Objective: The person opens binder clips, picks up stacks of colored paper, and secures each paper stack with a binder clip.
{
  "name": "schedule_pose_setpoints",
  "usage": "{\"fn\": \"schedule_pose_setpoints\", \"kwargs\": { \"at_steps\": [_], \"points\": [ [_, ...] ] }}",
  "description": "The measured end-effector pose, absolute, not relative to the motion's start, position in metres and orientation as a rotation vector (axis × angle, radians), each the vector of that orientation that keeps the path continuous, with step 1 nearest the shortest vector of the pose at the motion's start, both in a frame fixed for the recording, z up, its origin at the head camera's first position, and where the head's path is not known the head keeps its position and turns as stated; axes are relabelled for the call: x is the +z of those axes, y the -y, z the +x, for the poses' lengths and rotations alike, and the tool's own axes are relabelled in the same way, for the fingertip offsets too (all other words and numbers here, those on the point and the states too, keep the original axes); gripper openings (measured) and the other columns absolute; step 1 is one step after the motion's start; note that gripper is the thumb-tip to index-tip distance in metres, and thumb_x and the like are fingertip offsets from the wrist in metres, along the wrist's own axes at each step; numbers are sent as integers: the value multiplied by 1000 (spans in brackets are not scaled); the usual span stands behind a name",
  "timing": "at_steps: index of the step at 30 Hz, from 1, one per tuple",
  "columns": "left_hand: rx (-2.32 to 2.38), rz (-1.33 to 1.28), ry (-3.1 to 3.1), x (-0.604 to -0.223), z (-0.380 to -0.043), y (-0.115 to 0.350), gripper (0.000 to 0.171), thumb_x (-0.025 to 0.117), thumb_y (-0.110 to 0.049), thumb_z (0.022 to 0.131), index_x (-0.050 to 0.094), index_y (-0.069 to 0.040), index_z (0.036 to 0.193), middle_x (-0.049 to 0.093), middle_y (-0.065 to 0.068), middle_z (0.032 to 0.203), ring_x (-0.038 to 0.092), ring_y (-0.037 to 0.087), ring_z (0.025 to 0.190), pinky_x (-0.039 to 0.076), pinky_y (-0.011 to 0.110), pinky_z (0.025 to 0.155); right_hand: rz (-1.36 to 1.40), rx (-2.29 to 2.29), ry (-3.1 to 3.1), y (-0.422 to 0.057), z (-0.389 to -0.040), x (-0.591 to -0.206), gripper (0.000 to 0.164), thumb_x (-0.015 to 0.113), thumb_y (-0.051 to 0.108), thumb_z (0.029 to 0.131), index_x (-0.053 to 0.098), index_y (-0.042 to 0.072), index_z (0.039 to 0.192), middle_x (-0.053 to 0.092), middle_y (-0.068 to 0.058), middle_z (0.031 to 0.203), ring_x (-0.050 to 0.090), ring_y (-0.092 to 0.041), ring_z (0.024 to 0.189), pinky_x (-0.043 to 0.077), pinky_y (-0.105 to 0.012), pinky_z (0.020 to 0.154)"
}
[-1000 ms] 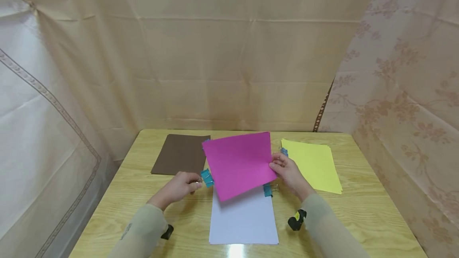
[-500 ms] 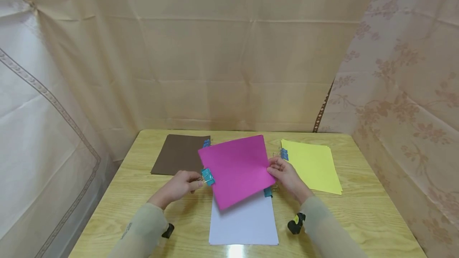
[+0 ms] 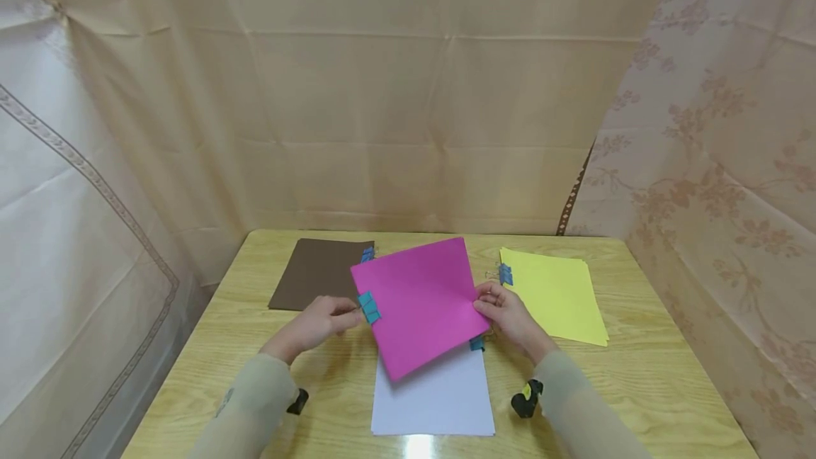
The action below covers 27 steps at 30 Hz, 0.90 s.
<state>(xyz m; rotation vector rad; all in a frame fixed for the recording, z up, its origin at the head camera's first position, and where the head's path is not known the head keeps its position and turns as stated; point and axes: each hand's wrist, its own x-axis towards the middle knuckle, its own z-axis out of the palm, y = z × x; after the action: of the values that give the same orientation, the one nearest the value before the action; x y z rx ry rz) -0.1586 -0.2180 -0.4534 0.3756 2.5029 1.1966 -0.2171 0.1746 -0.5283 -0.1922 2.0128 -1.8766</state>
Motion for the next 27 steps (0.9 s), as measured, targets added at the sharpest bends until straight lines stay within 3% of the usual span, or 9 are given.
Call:
{"fn": "schedule_pose_setpoints", "kwargs": {
  "at_steps": [12,18,27],
  "points": [
    [1173,292,-2589,-456,-161,215,42,62,-47,100,70,-13,122,69,0,113,61,17,100,53,38,85,-141,-1880,-2004,-178,-219,-524,30,58,16,106,54,5,133,65,-8,108,62,-16,88,52,-22,70],
    [1233,237,-2586,-457,-161,210,45,64,-48,99,67,-13,127,69,2,113,66,23,95,54,35,81,-99,-1923,-1995,-179,-220,-525,27,58,14,106,55,4,131,65,-5,107,62,-14,89,52,-22,71],
    [1239,188,-2620,-458,-161,207,49,65,-49,98,67,-10,128,70,3,116,65,15,94,56,34,80,-51,-1946,-1978,-181,-221,-527,28,58,14,105,54,4,132,66,-3,107,63,-14,89,55,-22,73]
  ]
}}
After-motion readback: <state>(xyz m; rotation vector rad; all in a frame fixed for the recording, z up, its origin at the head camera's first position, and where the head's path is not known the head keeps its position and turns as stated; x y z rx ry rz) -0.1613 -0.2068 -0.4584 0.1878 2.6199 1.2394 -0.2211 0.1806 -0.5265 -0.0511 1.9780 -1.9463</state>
